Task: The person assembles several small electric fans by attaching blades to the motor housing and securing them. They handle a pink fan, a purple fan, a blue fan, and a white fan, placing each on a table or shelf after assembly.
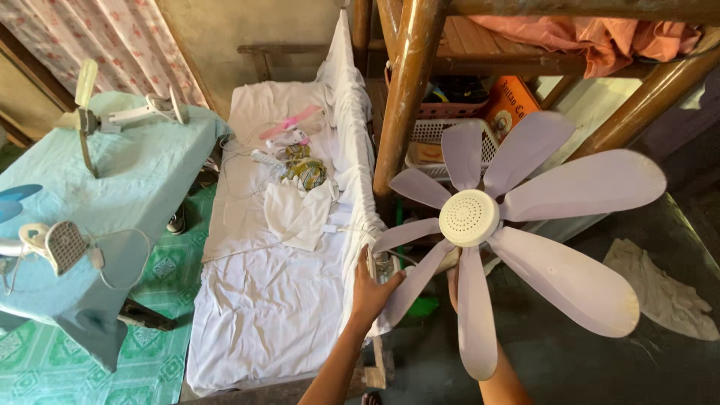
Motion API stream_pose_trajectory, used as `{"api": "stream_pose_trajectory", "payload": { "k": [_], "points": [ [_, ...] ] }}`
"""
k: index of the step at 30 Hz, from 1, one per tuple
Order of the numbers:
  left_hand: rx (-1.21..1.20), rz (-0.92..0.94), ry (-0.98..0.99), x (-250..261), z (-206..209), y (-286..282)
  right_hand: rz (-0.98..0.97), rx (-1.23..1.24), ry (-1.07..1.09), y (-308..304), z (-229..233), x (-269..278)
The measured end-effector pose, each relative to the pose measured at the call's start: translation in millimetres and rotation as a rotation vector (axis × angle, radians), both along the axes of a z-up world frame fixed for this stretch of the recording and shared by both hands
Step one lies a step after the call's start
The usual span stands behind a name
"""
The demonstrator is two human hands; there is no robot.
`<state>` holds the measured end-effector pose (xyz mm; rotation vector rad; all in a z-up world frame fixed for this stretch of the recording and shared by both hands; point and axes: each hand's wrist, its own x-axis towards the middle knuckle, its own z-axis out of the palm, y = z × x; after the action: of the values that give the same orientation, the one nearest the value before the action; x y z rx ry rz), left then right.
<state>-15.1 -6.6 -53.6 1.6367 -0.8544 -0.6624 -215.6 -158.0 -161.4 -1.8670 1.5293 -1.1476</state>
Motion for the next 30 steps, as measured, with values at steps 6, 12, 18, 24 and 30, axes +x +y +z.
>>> {"api": "stream_pose_trajectory", "payload": {
  "k": [6, 12, 18, 24, 30],
  "points": [
    [0.046, 0.028, 0.086, -3.6, -14.4, 2.2, -0.001, 0.060, -0.069, 10.3, 4.1, 11.5],
    [-0.015, 0.036, 0.050, -4.1, -16.0, 3.0, -0.012, 0.084, -0.101, 13.8, 6.2, 15.7],
    [0.071, -0.023, 0.124, -1.9, -8.7, 0.3, -0.029, 0.087, -0.107, 7.4, 15.0, 9.9],
    [0.100, -0.055, 0.102, -2.1, -8.1, -1.1, -0.048, 0.102, -0.124, 10.0, 18.3, 0.4],
    [0.119, -0.075, 0.056, 3.0, -8.8, -0.5, -0.044, 0.107, -0.167, 7.8, 22.5, -0.1]
  ]
}}
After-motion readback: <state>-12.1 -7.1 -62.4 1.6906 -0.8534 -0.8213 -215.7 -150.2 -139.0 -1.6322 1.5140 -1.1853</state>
